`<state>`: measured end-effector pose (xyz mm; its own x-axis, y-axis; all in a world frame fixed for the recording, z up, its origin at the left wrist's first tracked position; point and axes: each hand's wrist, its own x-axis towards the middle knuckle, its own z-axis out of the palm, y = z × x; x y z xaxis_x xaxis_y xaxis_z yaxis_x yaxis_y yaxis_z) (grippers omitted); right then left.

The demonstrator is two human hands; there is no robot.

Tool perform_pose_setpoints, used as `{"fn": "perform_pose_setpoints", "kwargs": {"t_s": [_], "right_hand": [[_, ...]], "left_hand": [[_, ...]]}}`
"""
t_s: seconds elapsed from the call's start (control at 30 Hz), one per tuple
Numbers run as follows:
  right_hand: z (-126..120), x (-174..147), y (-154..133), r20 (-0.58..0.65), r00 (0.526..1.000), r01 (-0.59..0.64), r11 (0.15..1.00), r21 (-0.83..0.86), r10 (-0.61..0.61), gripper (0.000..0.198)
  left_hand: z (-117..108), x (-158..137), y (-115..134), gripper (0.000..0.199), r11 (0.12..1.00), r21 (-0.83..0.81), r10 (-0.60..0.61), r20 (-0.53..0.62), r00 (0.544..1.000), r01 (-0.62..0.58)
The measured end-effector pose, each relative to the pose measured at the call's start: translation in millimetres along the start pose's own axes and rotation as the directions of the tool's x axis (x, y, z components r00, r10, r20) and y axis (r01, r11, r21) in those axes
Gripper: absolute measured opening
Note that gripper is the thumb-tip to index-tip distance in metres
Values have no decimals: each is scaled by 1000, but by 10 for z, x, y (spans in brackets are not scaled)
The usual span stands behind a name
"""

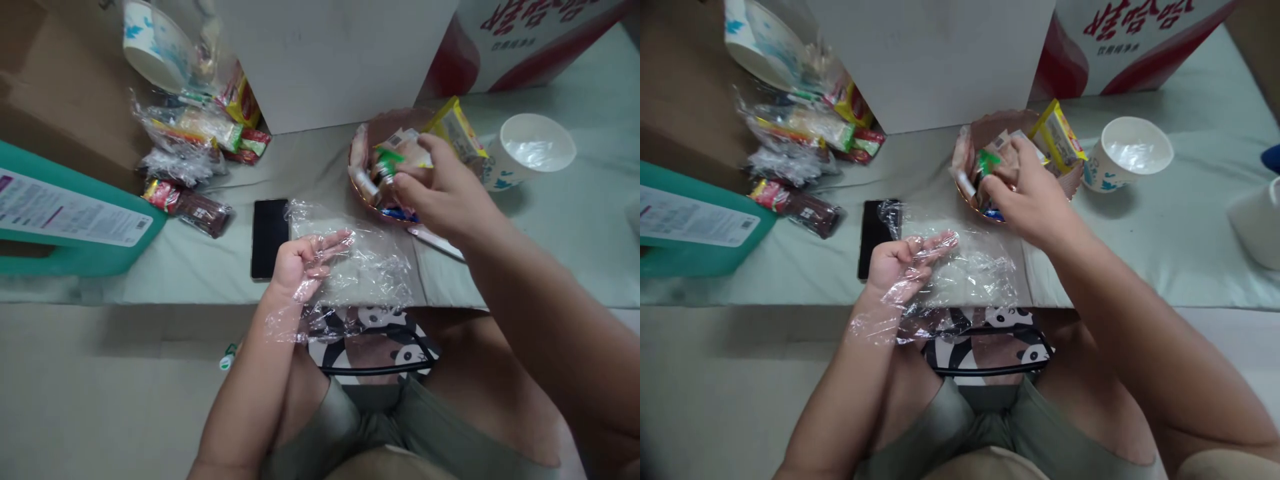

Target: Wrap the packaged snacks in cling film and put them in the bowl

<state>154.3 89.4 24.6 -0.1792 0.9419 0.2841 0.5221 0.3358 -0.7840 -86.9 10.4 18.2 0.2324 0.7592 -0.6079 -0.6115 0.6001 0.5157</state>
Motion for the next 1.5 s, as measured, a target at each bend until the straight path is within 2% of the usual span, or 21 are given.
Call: {"fn": "perform_pose_setpoints", "kwargs": {"t_s": [0.07, 0.13, 0.27, 0.33, 0.43, 0.5, 0.6, 0.63, 0.67, 0.7, 0.8, 0.83, 0.9, 1.03, 1.13, 1.23, 1.37, 1.4, 1.43, 1.47, 1.5], "right_hand": [[5, 2, -38, 14, 998, -60, 991, -117, 62, 60], [-3, -2, -110, 1, 998, -64, 978, -197, 65, 55], [-11, -20, -332, -54, 992, 102, 968, -227, -118, 34], [-28, -127, -418, -72, 988, 122, 976, -181, -137, 26], [-78, -492, -367, -96, 994, 50, 998, 31, -47, 19], [-97, -808, -206, -77, 997, -12, 987, 157, 25, 28], [-44, -1194, 47, 78, 996, -67, 960, 271, 48, 69], [-5, -1269, 95, 123, 991, -76, 960, 271, 44, 78], [38, -1313, 118, 150, 988, -79, 965, 249, 42, 80], [78, -1328, 121, 156, 987, -80, 974, 214, 47, 72], [138, -1258, 71, 68, 988, -151, 974, 169, 141, 25], [132, -1220, 55, 28, 980, -201, 960, 197, 199, 23], [90, -1154, 40, -26, 946, -304, 909, 285, 324, 32], [-36, -1104, 68, 9, 888, -426, 815, 392, 459, 41], [-142, -1110, 99, 71, 882, -456, 807, 375, 466, 46], [-241, -1117, 118, 134, 887, -462, 834, 302, 443, 45], [-270, -1105, 134, 94, 883, -468, 842, 270, 461, 40], [-257, -1100, 136, 77, 876, -477, 832, 281, 476, 38], [-239, -1094, 136, 66, 868, -488, 821, 296, 492, 36], [-221, -1088, 135, 60, 862, -496, 811, 310, 504, 35], [-202, -1083, 133, 57, 855, -504, 800, 324, 516, 33]], "left_hand": [[-10, -17, 12, 14, 1000, -15, 5, 3, 1000, -5], [-15, -31, 21, 14, 1000, -15, 8, 5, 1000, -8], [-25, -39, 17, 11, 1000, -3, 17, 16, 1000, -17], [-40, -41, 16, 10, 1000, 3, 13, 54, 998, -13], [-72, -63, 31, 10, 1000, 29, -13, 197, 980, 7], [-94, -88, 43, 13, 998, 56, -29, 296, 955, 13], [-119, -114, 35, 25, 996, 87, -29, 345, 938, -2], [-125, -114, 25, 29, 996, 94, -24, 338, 941, -8], [-128, -108, 14, 30, 995, 100, -19, 324, 946, -14], [-128, -98, 3, 30, 994, 108, -11, 305, 952, -23], [-102, -49, -10, 20, 982, 184, 3, 239, 971, -48], [-87, -31, -7, 17, 970, 236, 9, 207, 978, -58], [-57, 0, 7, 16, 930, 357, 48, 124, 991, -90], [-40, 43, 34, 24, 814, 554, 212, -7, 977, -173], [-91, 68, 55, 28, 726, 631, 346, 7, 938, -273], [-174, 77, 79, 27, 630, 700, 432, 44, 901, -336], [-248, -47, 94, 21, 533, 723, 525, 125, 842, -440], [-250, -114, 82, 25, 504, 709, 571, 156, 806, -494], [-243, -193, 56, 26, 452, 695, 638, 186, 747, -559], [-225, -278, 10, 24, 374, 685, 722, 208, 660, -626], [-197, -363, -61, 20, 260, 671, 815, 233, 530, -695]]}}
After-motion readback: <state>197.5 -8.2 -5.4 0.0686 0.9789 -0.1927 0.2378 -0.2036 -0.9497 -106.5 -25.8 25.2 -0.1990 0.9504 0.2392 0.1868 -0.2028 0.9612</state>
